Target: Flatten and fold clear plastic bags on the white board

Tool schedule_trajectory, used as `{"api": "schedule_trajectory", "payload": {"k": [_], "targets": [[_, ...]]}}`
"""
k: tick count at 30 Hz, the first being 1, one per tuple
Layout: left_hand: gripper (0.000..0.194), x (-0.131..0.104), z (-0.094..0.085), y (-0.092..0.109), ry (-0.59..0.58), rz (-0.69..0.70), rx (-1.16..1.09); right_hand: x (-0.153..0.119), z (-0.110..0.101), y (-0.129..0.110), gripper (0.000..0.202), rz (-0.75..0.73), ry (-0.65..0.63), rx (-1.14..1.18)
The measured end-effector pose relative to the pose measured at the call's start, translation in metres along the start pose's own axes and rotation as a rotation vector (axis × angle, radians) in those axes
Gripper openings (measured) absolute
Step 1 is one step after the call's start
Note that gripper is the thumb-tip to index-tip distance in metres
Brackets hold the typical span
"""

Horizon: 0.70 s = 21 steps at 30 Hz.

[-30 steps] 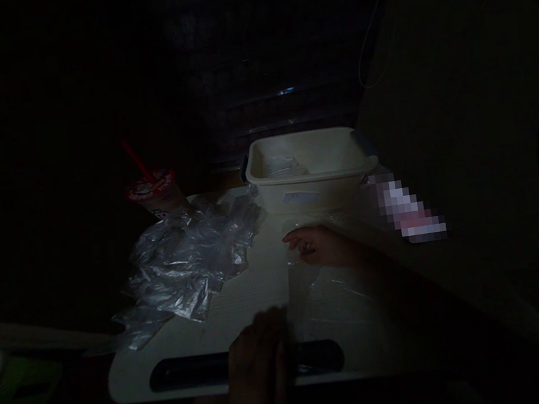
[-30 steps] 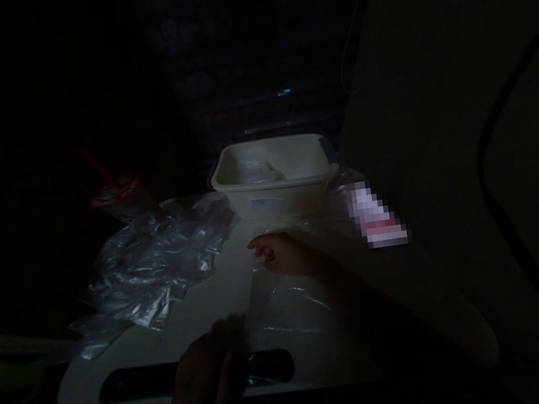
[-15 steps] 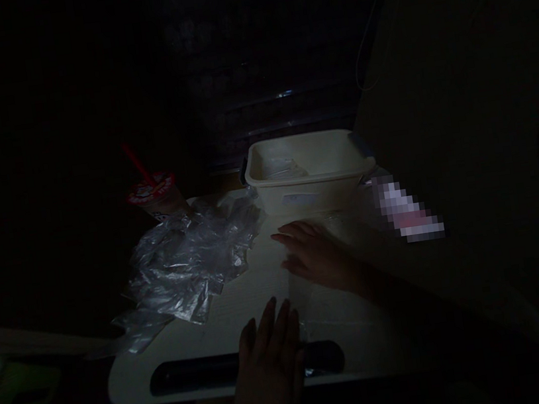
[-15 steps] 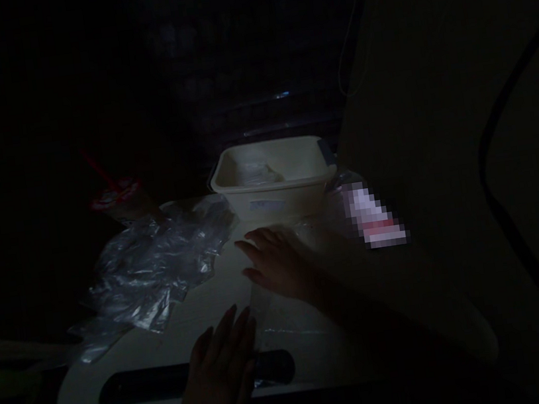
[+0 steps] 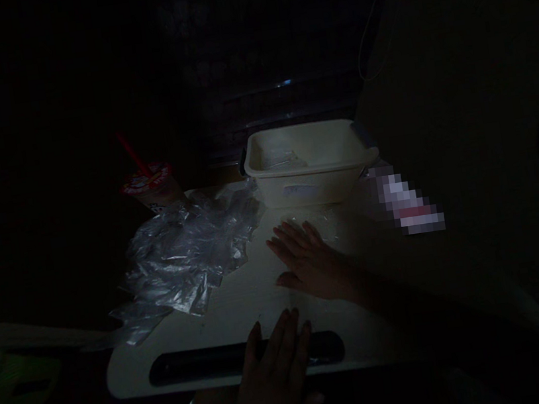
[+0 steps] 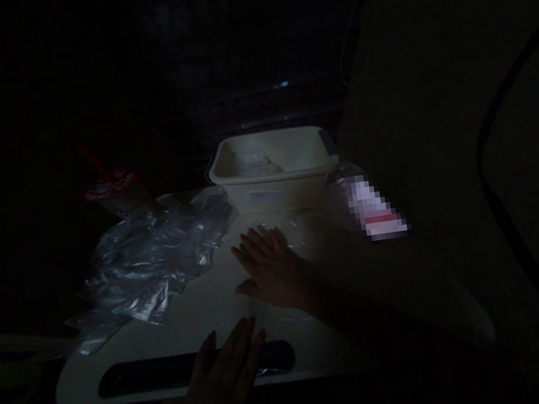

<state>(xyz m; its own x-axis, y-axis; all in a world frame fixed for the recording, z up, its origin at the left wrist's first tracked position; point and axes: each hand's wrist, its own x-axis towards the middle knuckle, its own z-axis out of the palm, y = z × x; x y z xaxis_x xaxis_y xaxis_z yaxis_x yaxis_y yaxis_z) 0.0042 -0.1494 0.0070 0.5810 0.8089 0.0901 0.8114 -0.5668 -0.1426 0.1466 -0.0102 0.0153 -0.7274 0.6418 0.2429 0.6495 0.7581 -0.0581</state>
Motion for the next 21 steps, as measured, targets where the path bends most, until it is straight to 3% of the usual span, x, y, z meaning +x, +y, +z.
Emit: {"api": "schedule_trajectory", "payload": {"k": [10,21], "targets": [[0.060,0.003,-0.009,-0.001,-0.028,0.002,-0.021,0.012,0.004,0.028,0.065,0.065,0.000,-0.071],[0.061,0.003,-0.011,0.001,-0.067,-0.021,-0.005,0.020,0.006,0.042,0.056,0.066,0.007,-0.104]]}}
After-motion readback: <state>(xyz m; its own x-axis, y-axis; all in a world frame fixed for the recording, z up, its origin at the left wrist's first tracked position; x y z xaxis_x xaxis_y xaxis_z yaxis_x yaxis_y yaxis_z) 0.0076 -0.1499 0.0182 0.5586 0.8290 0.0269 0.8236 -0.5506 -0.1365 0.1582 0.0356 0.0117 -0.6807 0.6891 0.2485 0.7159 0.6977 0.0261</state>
